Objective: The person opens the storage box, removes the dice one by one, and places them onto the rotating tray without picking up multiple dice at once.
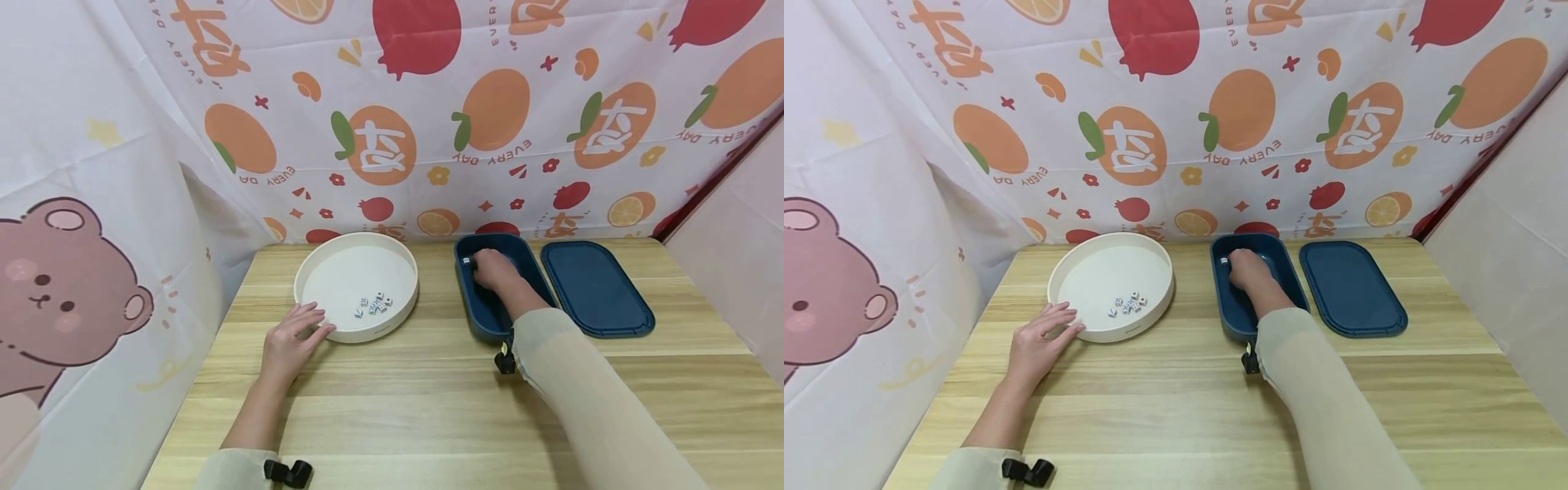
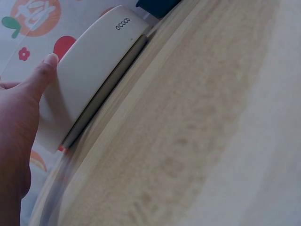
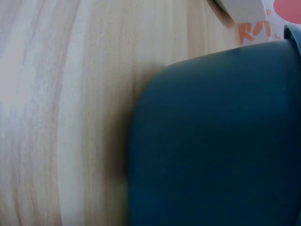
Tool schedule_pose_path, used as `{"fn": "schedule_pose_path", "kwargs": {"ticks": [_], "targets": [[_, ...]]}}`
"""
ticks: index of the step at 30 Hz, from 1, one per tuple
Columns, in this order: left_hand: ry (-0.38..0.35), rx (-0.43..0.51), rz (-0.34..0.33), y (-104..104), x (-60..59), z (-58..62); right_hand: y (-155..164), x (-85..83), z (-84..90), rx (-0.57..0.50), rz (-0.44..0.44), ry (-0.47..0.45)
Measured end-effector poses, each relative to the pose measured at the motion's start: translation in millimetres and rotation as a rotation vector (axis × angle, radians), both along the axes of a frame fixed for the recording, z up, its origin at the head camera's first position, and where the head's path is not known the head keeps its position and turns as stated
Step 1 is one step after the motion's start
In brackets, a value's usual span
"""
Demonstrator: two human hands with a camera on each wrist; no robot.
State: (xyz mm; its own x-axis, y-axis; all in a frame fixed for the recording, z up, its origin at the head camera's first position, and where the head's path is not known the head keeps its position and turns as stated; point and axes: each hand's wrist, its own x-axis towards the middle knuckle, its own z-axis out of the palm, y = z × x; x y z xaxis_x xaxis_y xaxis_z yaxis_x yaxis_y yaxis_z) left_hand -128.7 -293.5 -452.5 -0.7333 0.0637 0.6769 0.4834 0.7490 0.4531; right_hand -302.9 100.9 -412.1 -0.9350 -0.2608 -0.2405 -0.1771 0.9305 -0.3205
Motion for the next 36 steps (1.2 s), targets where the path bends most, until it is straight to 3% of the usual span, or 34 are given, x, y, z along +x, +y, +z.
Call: {"fn": "schedule_pose_path", "kwargs": {"ticks": [6,15,19,25,30,36], "targets": [[0.033,-0.005,0.002,0,-0.6,-0.1,3,-0.3,0.6,0.020,-0.038,-0.043],[-0.034,-0.009,0.014,0,1.5,-0.7,5,2.2,-0.9,0.012,-0.013,-0.027],[-0.024,-0.011,0.008,0,1.9,-1.4,7,4.0,-1.6,-0.001,0.002,-0.003],[-0.005,-0.011,0.008,0,2.2,-0.9,13,5.0,-2.4,-0.106,-0.002,0.024],[0.005,-0.007,0.009,0,1.8,-1.9,18,6.7,1.0,-0.212,-0.057,0.054],[0.023,-0.006,0.006,0,1.2,-4.2,16,9.8,13.4,-0.363,-0.068,0.160]]}}
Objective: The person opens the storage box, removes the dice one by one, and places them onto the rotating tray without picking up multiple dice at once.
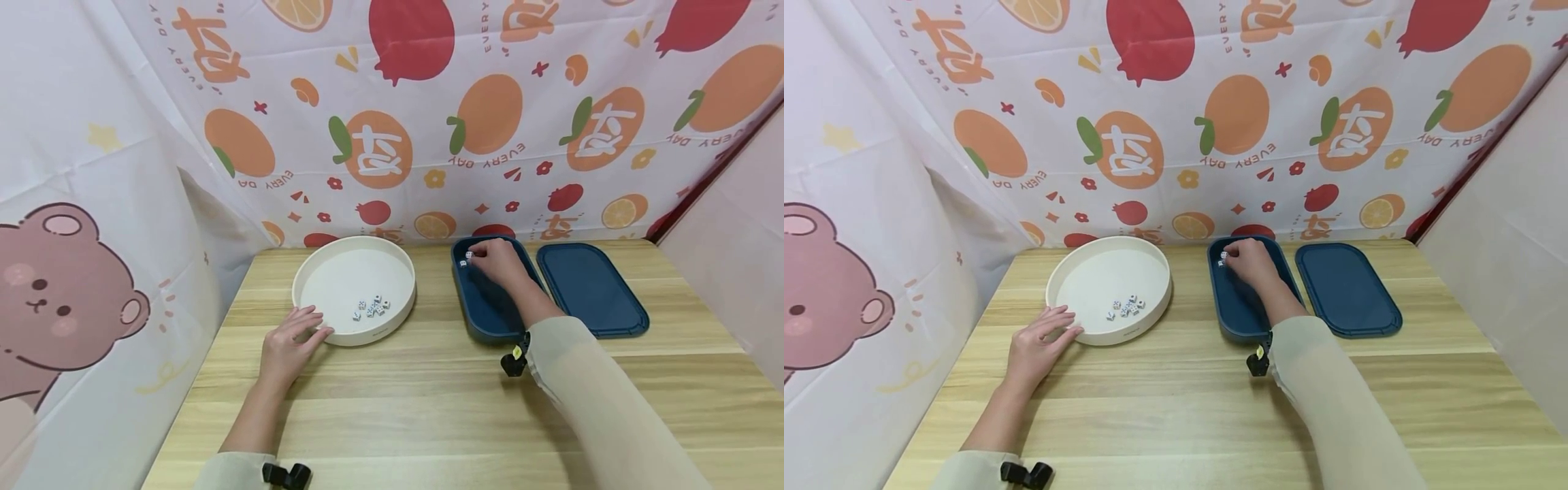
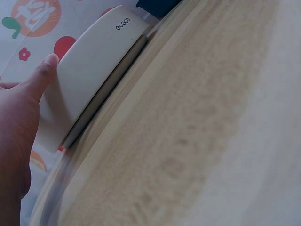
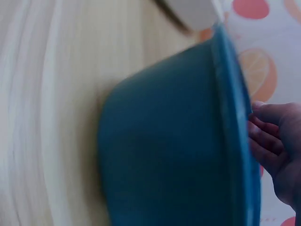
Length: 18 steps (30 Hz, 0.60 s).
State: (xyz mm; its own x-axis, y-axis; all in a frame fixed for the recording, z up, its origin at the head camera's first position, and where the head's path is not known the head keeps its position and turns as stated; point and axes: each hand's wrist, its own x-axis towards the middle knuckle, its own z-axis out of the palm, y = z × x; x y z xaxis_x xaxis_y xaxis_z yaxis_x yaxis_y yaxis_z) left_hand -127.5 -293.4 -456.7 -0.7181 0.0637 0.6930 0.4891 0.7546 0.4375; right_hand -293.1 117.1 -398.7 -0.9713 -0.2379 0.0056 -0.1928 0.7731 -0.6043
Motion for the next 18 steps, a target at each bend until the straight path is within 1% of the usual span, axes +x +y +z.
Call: {"fn": "schedule_pose_path", "kwargs": {"ticks": [4,7,11,14,18], "targets": [[-0.001,-0.002,0.001,-1,-0.2,-0.4,-9,8.8,13.4,-0.086,-0.011,0.089],[-0.003,-0.008,0.004,-1,-0.4,-0.6,-22,20.5,23.7,-0.155,-0.010,0.145],[-0.010,-0.013,0.008,-1,-0.6,0.8,-45,38.8,33.7,-0.227,0.023,0.229],[-0.025,-0.011,0.013,0,-0.7,1.8,-67,52.3,35.5,-0.273,0.051,0.288],[-0.025,-0.016,0.013,0,-0.8,1.4,-96,67.4,29.4,-0.371,0.075,0.302]]}}
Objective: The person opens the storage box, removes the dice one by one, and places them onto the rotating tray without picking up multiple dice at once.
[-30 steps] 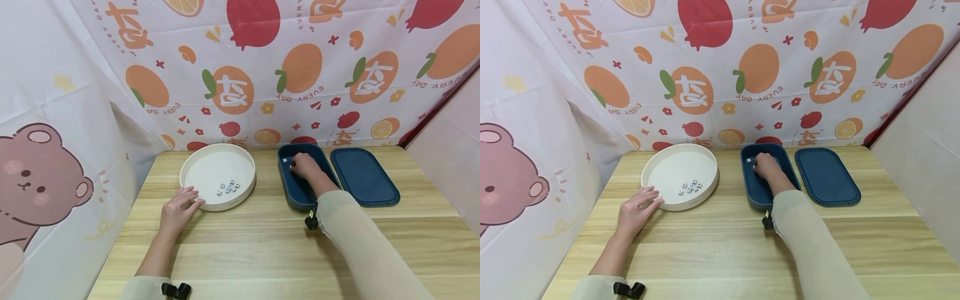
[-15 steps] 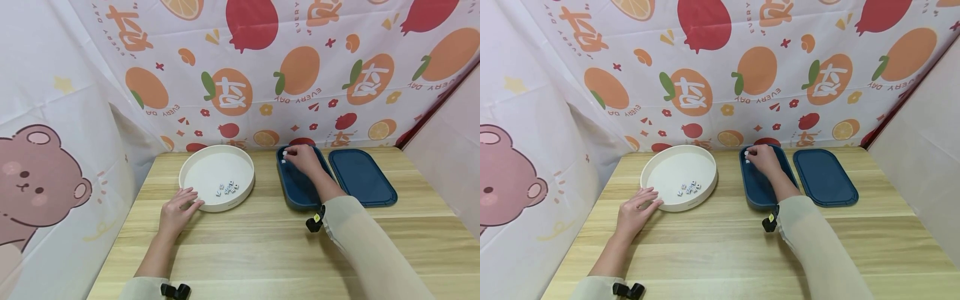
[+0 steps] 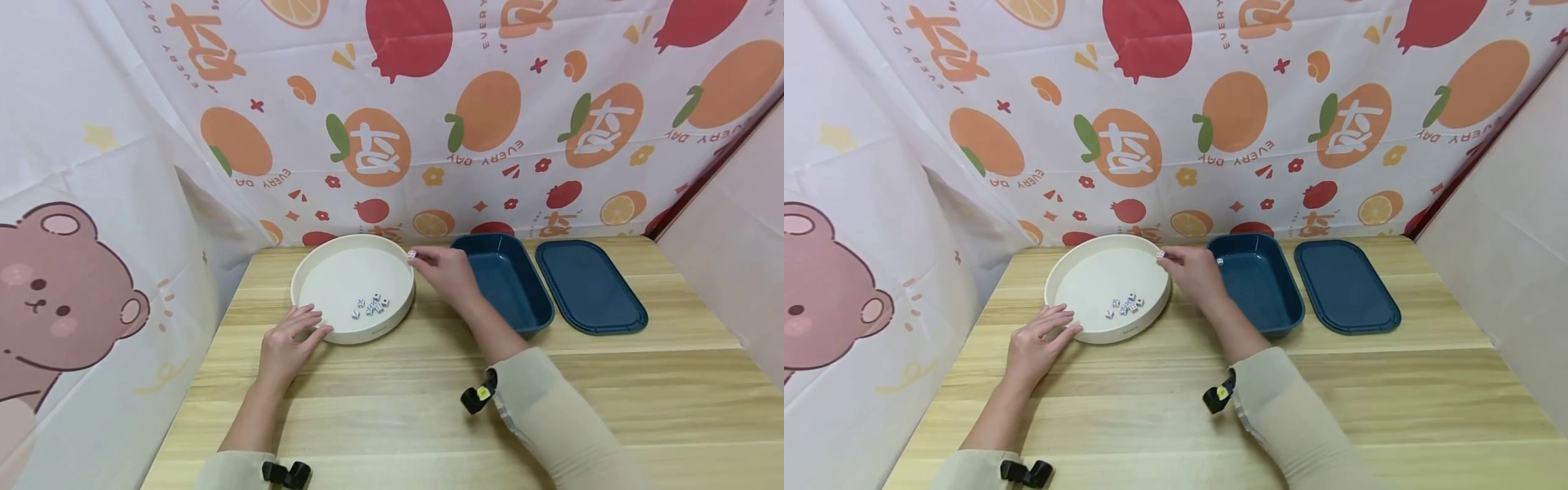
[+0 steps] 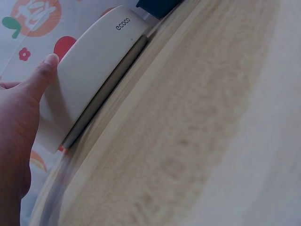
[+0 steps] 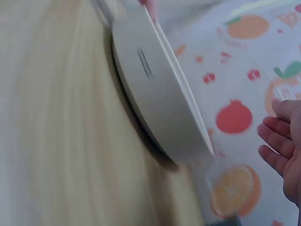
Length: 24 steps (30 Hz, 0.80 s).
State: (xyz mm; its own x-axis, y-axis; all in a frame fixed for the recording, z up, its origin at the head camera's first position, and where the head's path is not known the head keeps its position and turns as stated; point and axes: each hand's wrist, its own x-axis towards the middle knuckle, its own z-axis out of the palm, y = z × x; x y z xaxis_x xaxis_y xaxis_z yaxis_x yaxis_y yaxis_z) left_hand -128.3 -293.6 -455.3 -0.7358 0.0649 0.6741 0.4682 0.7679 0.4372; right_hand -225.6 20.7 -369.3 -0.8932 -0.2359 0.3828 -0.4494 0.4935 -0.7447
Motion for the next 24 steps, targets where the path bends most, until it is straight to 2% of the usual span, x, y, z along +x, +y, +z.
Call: {"fn": "schedule_pose_path", "kwargs": {"ticks": [5,10,14,20,24], "targets": [[0.023,0.006,-0.006,-2,-0.3,0.4,-34,9.7,-17.1,-0.062,0.046,-0.031],[0.024,0.011,-0.020,-2,-0.5,0.0,-57,14.1,-39.4,0.028,0.066,-0.031],[0.028,0.004,-0.023,-1,0.3,-0.2,-69,16.2,-53.3,0.111,0.068,0.017],[0.022,0.000,-0.021,1,1.2,0.8,-79,18.9,-65.7,0.126,0.046,0.105],[0.032,-0.007,-0.017,1,1.0,0.9,-86,19.1,-70.4,0.161,0.000,0.156]]}}
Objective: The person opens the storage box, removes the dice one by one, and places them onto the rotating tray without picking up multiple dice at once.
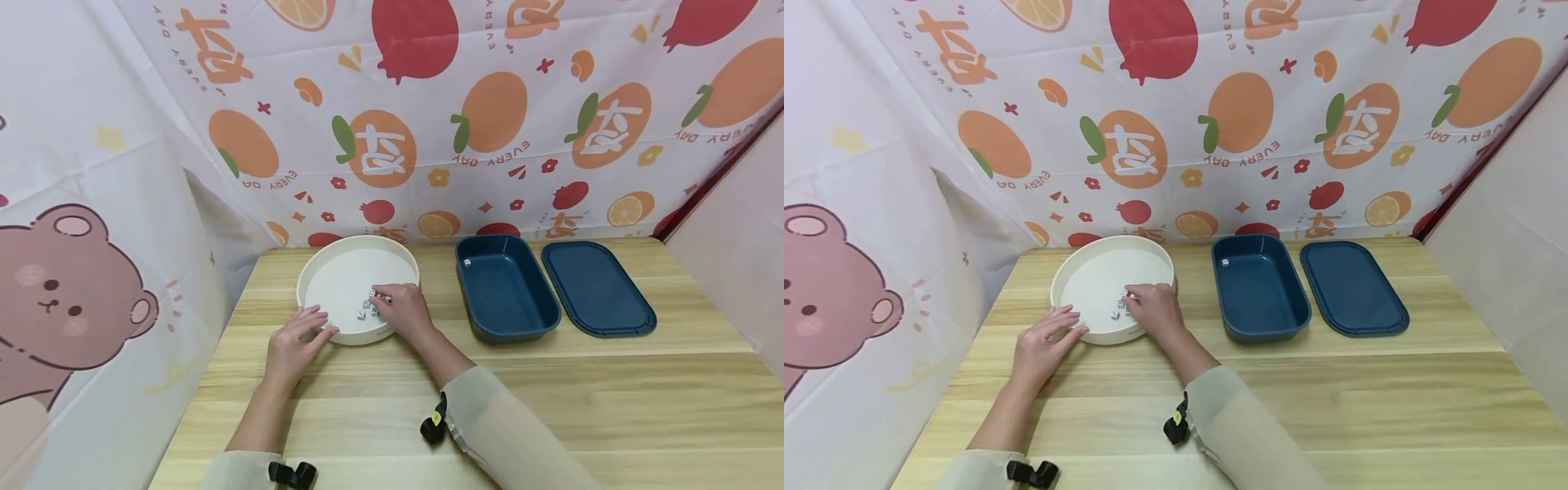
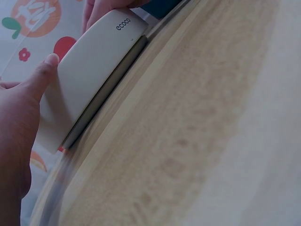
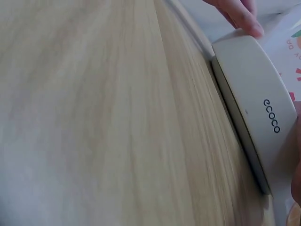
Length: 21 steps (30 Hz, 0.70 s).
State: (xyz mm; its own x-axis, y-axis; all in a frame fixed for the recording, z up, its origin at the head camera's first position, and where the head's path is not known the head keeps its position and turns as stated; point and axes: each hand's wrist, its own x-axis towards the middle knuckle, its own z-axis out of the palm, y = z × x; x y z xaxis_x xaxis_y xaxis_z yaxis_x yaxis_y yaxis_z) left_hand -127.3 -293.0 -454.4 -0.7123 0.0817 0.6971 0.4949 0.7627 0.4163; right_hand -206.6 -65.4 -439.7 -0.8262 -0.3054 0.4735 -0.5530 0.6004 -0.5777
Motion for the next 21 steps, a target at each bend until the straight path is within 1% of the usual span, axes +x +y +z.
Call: {"fn": "schedule_pose_path", "kwargs": {"ticks": [3,7,10,12,16,21], "targets": [[-0.003,-0.002,0.003,0,0.3,-0.1,-3,0.7,0.7,0.060,-0.033,-0.041],[-0.018,-0.006,0.003,0,0.1,0.5,-6,1.2,6.3,0.187,-0.064,-0.133],[-0.027,-0.011,0.004,0,-0.6,0.9,-7,0.4,9.8,0.285,-0.077,-0.171],[-0.028,-0.015,0.005,0,-0.9,0.9,-8,0.0,11.1,0.329,-0.076,-0.190],[-0.023,-0.012,0.003,0,-0.8,0.9,-8,-0.5,12.7,0.362,-0.069,-0.217],[-0.024,-0.004,0.000,0,-0.8,0.6,-8,-0.9,13.6,0.362,-0.069,-0.235]]}}
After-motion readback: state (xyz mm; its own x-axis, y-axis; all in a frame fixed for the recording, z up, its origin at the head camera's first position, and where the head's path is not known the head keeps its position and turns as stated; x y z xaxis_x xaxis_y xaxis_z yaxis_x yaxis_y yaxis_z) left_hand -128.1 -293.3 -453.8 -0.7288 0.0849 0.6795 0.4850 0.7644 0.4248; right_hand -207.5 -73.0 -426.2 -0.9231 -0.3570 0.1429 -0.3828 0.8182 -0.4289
